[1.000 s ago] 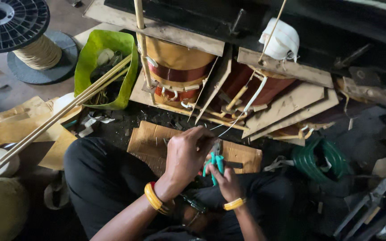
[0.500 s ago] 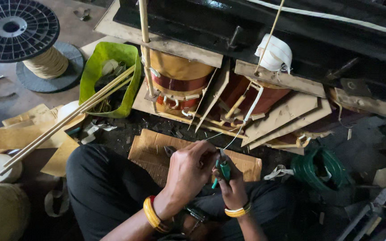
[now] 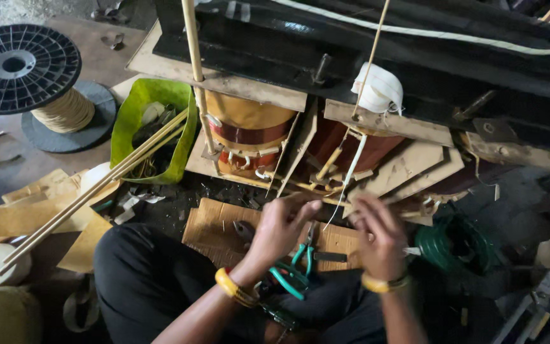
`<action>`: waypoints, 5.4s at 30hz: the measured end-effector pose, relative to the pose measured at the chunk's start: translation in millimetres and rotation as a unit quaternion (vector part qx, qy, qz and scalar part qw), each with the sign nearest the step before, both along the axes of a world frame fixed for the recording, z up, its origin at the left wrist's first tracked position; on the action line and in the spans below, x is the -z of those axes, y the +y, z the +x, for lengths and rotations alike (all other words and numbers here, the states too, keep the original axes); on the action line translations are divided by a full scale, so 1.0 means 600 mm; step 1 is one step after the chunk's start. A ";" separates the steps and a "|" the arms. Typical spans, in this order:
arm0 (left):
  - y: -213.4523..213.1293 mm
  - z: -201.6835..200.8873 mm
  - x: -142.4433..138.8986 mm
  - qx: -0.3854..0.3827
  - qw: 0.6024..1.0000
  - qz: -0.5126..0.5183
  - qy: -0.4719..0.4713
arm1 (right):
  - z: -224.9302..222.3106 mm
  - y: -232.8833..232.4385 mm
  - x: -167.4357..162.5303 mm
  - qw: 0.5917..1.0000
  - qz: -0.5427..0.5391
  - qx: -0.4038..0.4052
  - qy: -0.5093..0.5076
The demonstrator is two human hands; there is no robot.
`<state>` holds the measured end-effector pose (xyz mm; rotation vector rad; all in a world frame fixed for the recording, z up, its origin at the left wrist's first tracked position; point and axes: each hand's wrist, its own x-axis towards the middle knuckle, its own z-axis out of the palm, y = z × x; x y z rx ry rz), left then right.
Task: The person sits on the floor and works on a cylindrical electrical device with copper windings. They use pliers and a screwdriver to strip, cut, and connect wires to the device, securing them with wooden dowels and tape.
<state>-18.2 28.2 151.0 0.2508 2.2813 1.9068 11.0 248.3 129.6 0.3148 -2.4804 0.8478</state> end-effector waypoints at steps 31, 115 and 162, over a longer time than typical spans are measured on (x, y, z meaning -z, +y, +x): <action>0.094 0.017 -0.010 -0.241 0.933 0.076 0.256 | -0.127 -0.087 -0.096 0.987 -0.062 0.063 0.134; 0.129 -0.097 -0.006 -0.230 0.933 0.180 0.211 | -0.101 -0.131 -0.060 0.806 -0.585 -0.008 0.086; 0.131 -0.105 -0.038 -0.231 0.918 0.291 0.141 | -0.134 -0.103 -0.106 0.936 -0.336 0.058 0.085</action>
